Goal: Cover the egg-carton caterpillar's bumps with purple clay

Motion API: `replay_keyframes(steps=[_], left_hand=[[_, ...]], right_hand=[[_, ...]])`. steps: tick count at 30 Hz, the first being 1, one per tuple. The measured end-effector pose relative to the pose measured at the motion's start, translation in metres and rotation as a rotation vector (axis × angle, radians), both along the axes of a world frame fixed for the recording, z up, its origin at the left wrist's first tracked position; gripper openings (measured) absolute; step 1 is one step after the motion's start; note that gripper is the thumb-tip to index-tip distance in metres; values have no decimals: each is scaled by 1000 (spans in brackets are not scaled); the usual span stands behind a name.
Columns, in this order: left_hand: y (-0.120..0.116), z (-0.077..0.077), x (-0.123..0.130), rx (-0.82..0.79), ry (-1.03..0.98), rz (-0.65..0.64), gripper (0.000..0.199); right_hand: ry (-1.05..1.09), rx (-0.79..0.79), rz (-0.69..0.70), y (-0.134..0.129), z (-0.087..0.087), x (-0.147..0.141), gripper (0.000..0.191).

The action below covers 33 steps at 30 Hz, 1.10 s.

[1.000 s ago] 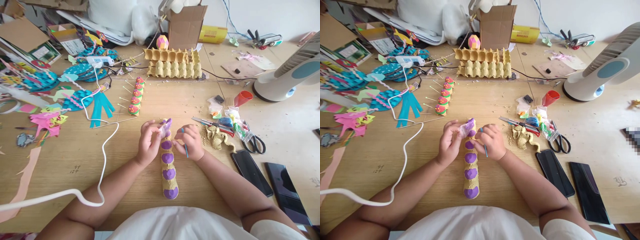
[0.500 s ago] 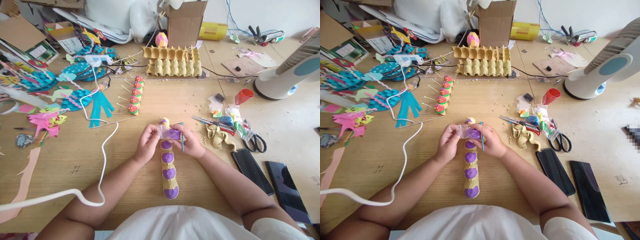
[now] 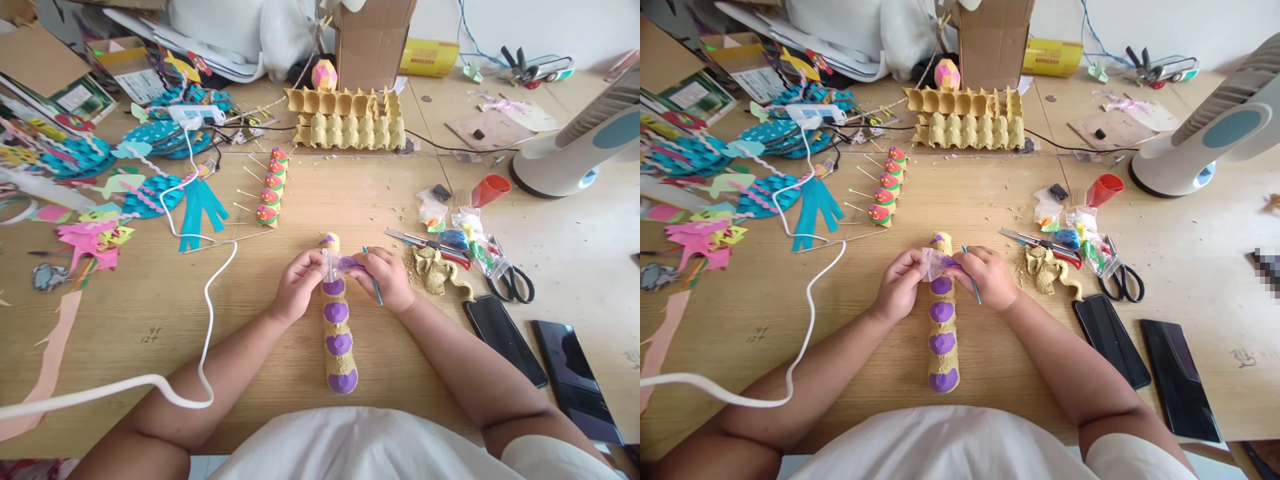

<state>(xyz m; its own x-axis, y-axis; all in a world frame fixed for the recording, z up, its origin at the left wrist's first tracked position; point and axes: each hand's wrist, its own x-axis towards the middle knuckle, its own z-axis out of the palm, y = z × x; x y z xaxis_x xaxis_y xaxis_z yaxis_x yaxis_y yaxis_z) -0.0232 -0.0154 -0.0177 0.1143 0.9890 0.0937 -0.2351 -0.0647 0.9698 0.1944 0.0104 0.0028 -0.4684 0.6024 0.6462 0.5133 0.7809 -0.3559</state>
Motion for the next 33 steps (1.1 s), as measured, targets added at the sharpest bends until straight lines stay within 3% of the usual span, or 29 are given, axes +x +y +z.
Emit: replay_keyframes(steps=[5, 9, 12, 18, 24, 33], left_hand=[[-3, 4, -1, 80, 124, 34, 28], [-5, 9, -4, 346, 371, 154, 18], [-5, 10, -5, 517, 509, 193, 12], [-1, 14, -4, 632, 560, 229, 5], [0, 16, -3, 670, 593, 248, 7], [0, 18, -2, 658, 597, 244, 8]], right_hand=[[49, -113, 28, -1, 2, -2, 42], [344, -386, 104, -4, 9, -5, 50], [424, -611, 150, -4, 13, -7, 55], [593, -975, 198, -1, 8, -9, 46], [656, -1043, 259, 1, 9, -8, 34], [683, -1092, 227, -1, 12, -9, 40]])
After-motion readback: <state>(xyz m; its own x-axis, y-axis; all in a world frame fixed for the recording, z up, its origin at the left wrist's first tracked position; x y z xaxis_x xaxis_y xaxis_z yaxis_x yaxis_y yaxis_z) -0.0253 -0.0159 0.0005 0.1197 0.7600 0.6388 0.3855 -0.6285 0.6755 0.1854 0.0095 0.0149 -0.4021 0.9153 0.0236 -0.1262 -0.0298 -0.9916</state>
